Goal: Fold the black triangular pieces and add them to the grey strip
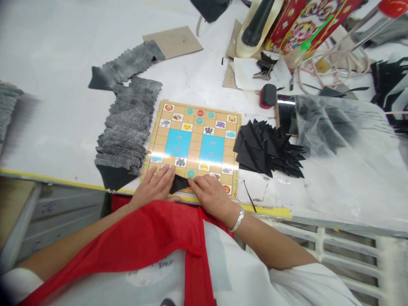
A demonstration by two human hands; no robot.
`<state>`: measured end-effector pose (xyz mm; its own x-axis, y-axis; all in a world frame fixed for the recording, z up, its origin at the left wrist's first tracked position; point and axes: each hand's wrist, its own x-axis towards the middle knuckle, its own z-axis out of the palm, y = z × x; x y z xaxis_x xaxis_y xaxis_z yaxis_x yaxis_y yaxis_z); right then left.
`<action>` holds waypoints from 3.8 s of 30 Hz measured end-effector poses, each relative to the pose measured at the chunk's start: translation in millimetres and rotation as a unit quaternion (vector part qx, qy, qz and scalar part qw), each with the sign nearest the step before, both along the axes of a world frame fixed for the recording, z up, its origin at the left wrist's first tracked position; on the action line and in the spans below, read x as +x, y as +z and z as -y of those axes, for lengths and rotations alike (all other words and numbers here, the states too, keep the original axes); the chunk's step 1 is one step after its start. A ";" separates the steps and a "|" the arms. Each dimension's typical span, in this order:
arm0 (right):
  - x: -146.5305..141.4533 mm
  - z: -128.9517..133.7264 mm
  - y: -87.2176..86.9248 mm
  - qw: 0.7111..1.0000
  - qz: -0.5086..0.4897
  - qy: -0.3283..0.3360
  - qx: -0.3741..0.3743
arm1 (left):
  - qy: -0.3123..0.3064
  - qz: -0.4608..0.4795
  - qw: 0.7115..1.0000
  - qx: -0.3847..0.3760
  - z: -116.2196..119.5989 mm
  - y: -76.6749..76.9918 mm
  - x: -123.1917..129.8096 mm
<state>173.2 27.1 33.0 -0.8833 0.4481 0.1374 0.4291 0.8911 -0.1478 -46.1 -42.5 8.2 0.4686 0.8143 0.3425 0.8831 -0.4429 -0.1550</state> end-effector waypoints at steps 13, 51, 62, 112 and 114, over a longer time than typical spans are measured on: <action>7.0 4.1 3.1 0.999 0.041 -0.004 0.011 | 0.048 0.057 0.993 -0.088 9.9 -14.4 20.3; -30.9 15.3 3.5 0.977 -0.071 -0.188 -0.064 | 0.107 0.064 0.988 -0.087 20.9 -9.1 4.7; 11.8 -60.8 41.2 0.934 0.099 -0.312 0.141 | 0.234 0.196 0.952 -0.002 69.8 5.5 -80.9; -96.1 -32.2 19.7 0.988 0.072 -0.131 -0.040 | 0.077 0.112 0.991 0.009 3.4 -0.8 -27.7; -99.6 -35.2 19.3 0.986 0.088 -0.126 -0.059 | 0.085 0.107 0.991 0.006 3.1 -1.4 -27.0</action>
<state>73.6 62.3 52.4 -0.7476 0.6599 -0.0742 0.6627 0.7340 -0.1487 -73.2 -45.6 6.8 0.2415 0.8706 0.4286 0.9577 -0.2852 0.0396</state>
